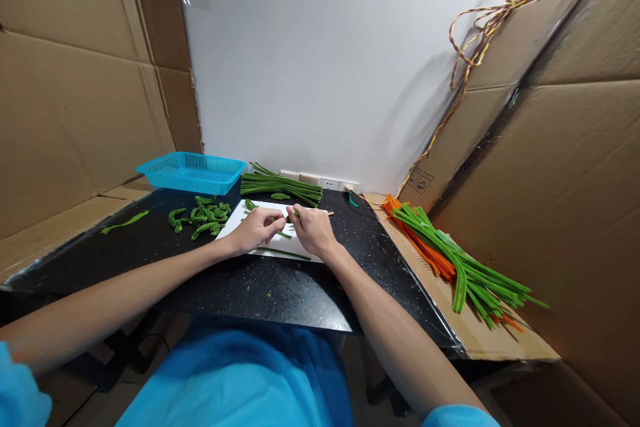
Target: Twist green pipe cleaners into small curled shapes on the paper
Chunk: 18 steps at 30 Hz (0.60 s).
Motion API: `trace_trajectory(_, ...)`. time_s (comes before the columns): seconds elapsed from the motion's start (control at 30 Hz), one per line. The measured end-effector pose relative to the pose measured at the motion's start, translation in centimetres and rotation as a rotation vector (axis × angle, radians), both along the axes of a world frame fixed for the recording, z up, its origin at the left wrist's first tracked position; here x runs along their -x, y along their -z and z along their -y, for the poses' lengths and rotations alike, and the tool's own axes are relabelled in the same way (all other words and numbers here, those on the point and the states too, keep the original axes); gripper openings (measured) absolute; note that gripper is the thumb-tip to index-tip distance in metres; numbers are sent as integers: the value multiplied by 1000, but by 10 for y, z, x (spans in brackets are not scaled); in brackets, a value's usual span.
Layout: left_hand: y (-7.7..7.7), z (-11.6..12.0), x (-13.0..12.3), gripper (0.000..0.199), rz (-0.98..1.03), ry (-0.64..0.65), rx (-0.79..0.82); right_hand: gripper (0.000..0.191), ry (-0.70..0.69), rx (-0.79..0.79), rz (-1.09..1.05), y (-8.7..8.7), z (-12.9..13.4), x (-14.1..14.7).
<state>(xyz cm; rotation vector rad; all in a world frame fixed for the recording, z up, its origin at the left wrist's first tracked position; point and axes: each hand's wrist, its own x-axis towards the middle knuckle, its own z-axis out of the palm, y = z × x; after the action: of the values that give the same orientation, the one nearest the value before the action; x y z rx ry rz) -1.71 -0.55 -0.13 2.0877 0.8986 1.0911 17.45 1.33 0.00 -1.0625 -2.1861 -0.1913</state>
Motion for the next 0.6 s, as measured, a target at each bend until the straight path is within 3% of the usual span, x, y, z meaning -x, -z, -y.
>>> trace_trajectory(0.2,2,-4,1,44,-4,-16,16,57,56,27,36,1,-1,4)
trace_trajectory(0.47,2,-4,1,36,-37,35,28,53,-13,99,16,1,1,1)
trace_trajectory(0.6,1,-5,3,40,-72,-21,-14,45,94,84,78,0,3,3)
